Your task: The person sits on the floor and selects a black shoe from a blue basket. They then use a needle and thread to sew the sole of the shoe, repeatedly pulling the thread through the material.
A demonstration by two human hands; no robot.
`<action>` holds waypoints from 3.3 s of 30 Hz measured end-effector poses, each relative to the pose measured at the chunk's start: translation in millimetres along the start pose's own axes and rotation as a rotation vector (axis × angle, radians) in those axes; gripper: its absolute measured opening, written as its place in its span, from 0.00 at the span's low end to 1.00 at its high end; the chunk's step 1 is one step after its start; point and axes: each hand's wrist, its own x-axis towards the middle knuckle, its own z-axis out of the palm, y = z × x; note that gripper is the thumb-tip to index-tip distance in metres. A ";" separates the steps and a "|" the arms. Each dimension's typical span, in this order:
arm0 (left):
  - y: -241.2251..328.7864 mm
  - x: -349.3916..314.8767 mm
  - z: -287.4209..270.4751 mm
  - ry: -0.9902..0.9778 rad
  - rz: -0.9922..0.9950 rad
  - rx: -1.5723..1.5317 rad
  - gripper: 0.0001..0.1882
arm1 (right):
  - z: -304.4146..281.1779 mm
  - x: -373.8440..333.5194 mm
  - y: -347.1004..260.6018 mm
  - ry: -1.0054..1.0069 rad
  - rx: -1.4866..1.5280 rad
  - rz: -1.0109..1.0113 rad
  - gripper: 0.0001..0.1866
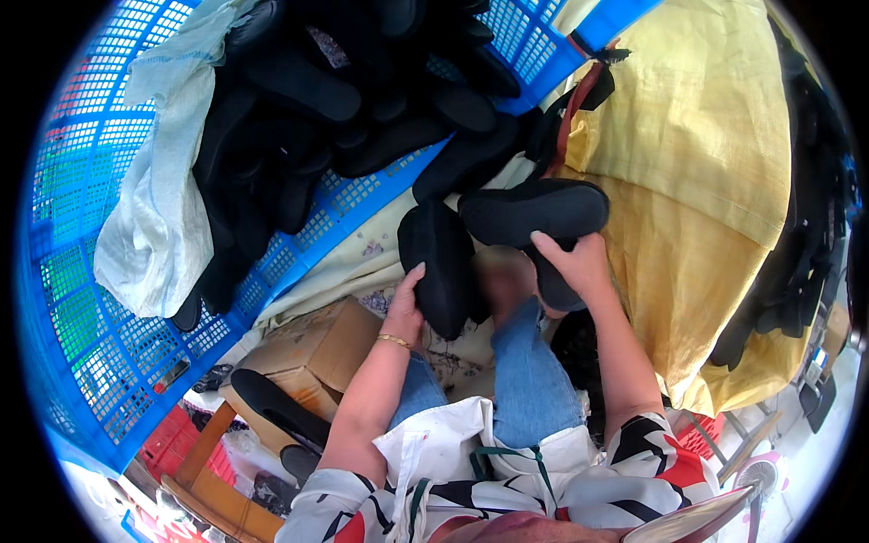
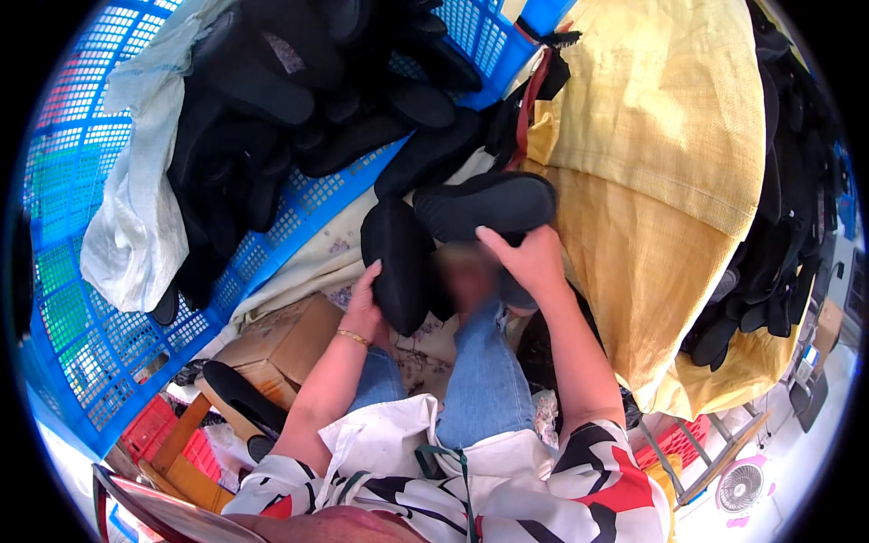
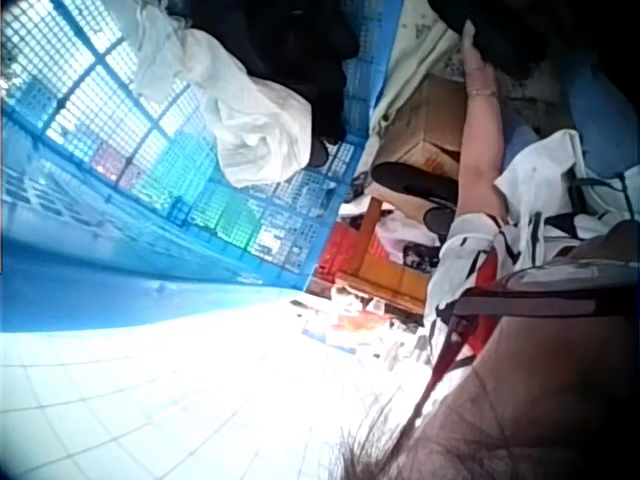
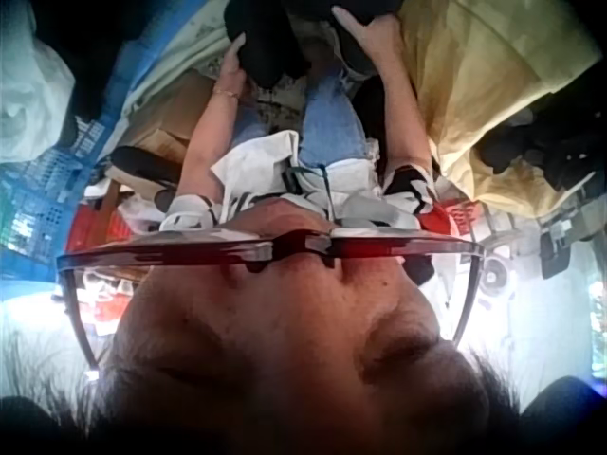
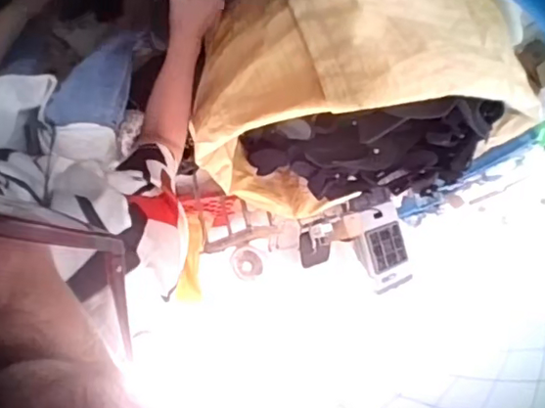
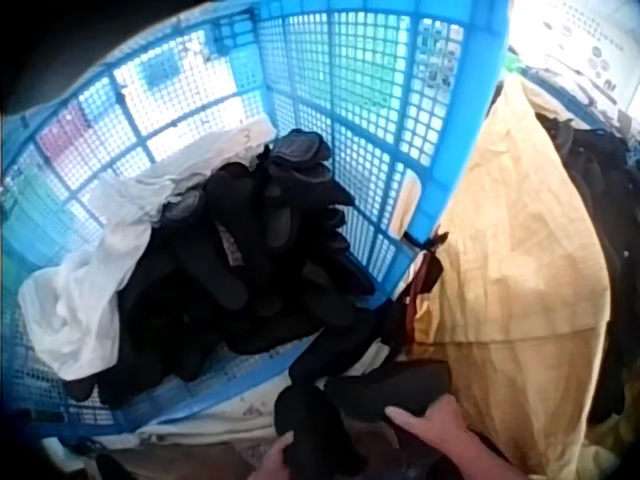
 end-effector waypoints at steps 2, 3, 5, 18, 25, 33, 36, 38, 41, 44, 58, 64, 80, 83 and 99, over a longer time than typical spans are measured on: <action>17.2 -19.9 -5.9 -0.024 -0.013 0.034 0.29 | -15.4 9.2 -34.6 -0.160 -0.324 -0.044 0.35; 22.6 -27.3 -16.7 0.002 0.039 0.100 0.29 | -18.5 14.2 -50.8 -0.250 -0.412 -0.090 0.36; 33.5 -43.7 -44.5 -0.119 0.076 -0.010 0.28 | -19.4 20.2 -71.2 -0.439 -0.583 -0.180 0.37; 4.7 -51.1 -60.4 0.235 0.282 0.220 0.34 | 166.5 -18.4 12.8 -0.461 -0.157 0.251 0.36; -9.3 -12.3 -65.0 0.294 0.264 0.497 0.42 | 159.5 40.4 56.5 -0.638 -0.584 -0.180 0.22; -16.2 10.2 -91.8 0.342 0.258 0.565 0.44 | 131.0 197.6 -67.9 0.175 -0.795 -0.707 0.39; -11.4 1.3 -75.0 0.305 0.269 0.529 0.43 | 172.3 228.0 -92.6 0.090 -0.914 -0.481 0.53; -8.5 -2.9 -66.8 0.250 0.256 0.490 0.43 | 195.0 238.1 -89.5 0.107 -1.045 -0.417 0.59; -10.0 -4.7 -67.5 0.387 0.253 0.518 0.41 | 203.2 230.0 -95.0 0.068 -1.090 -0.530 0.42; -2.8 -16.5 -52.1 0.230 0.242 0.392 0.38 | 208.6 258.2 -76.3 0.156 -1.026 -0.753 0.22; -6.3 -15.0 -59.9 0.219 0.206 0.325 0.36 | 94.1 116.6 -51.9 -0.088 -0.761 -1.262 0.10; -10.9 -5.4 -71.8 0.206 0.235 0.299 0.36 | 133.9 132.4 -132.6 -0.500 -0.403 -0.843 0.16; -13.1 -13.8 -62.9 0.268 0.226 0.261 0.37 | 187.9 107.9 -114.4 -0.643 -0.512 -0.473 0.32; -7.4 -15.1 -64.9 0.273 0.178 0.387 0.35 | 148.1 115.8 -99.6 -0.428 0.016 -0.288 0.38; -11.1 -5.4 -68.8 0.256 0.150 0.354 0.38 | 179.4 170.7 -38.7 0.193 0.433 0.470 0.41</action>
